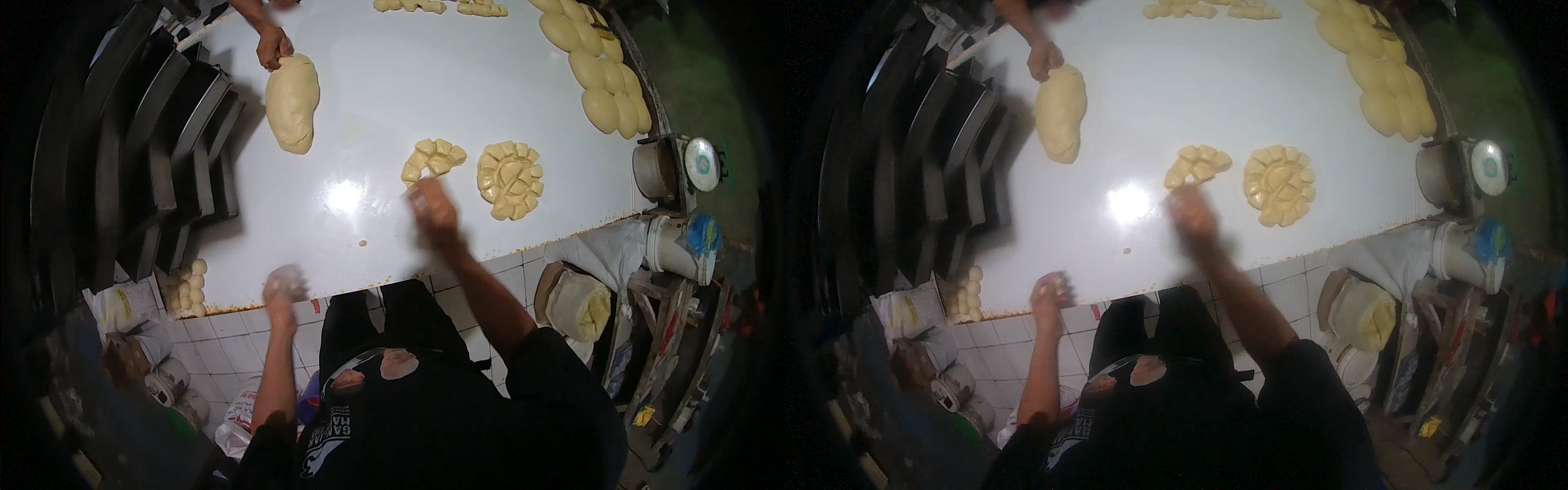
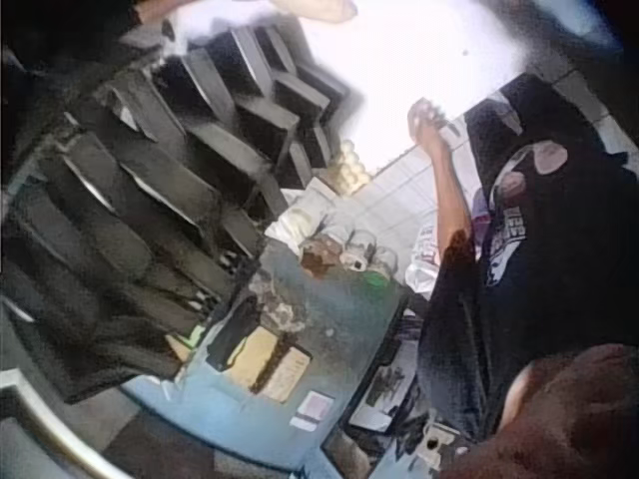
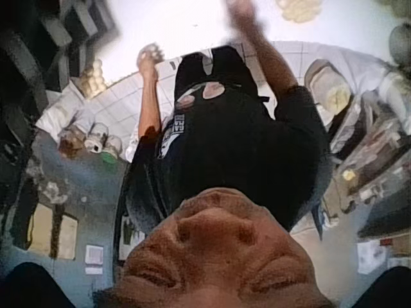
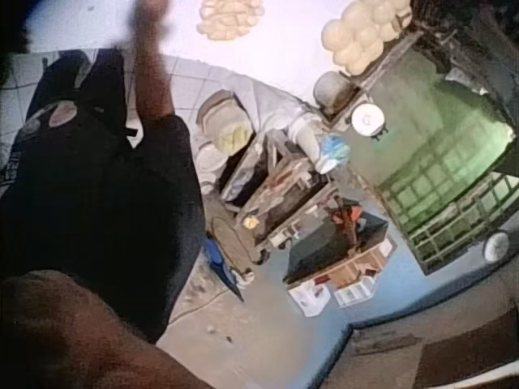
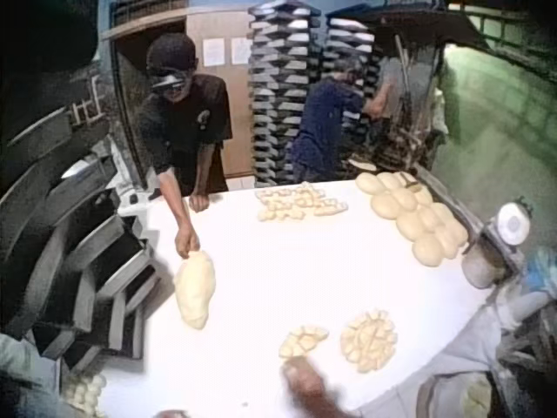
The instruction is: The person shapes small pieces of dough into balls and larger pieces into flower-like decorative patterns by hand on a white tabletop.
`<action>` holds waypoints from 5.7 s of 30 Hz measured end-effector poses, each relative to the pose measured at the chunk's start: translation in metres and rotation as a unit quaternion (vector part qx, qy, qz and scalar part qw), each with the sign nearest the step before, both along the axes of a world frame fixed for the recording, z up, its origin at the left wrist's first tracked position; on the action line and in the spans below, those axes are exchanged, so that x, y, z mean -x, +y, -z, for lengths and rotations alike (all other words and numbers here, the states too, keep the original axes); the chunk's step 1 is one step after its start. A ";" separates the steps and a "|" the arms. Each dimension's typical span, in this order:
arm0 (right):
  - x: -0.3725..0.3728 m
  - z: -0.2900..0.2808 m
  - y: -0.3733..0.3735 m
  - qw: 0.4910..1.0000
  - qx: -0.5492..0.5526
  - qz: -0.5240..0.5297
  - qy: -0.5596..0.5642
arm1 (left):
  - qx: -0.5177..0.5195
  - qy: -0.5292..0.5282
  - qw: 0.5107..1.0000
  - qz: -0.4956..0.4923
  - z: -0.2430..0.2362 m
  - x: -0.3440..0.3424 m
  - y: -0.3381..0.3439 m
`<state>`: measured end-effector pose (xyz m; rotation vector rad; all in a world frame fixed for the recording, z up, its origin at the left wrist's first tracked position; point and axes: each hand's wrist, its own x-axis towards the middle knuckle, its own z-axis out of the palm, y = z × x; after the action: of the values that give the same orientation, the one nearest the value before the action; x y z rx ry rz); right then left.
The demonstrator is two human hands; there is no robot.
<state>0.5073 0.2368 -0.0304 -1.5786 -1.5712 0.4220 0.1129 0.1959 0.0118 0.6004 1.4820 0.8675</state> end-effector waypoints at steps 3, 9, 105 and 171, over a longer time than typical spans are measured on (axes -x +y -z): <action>-0.030 -0.041 0.044 0.968 0.050 0.129 -0.209 | -0.091 0.177 0.980 0.024 0.021 0.080 -0.022; 0.031 0.021 -0.062 0.952 0.294 0.074 -0.051 | -0.301 0.458 0.740 0.390 0.015 0.113 -0.018; 0.465 -0.066 0.036 0.902 0.117 -0.401 -0.104 | -0.215 0.367 0.854 -0.301 -0.026 0.296 0.001; 0.303 0.019 0.039 0.973 0.033 0.012 -0.228 | -0.396 0.474 0.726 0.302 0.059 0.076 0.075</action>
<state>0.2043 0.2757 -0.0494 -1.8330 -1.8901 0.0982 0.0367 0.2706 -0.0471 2.3095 1.5212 0.6284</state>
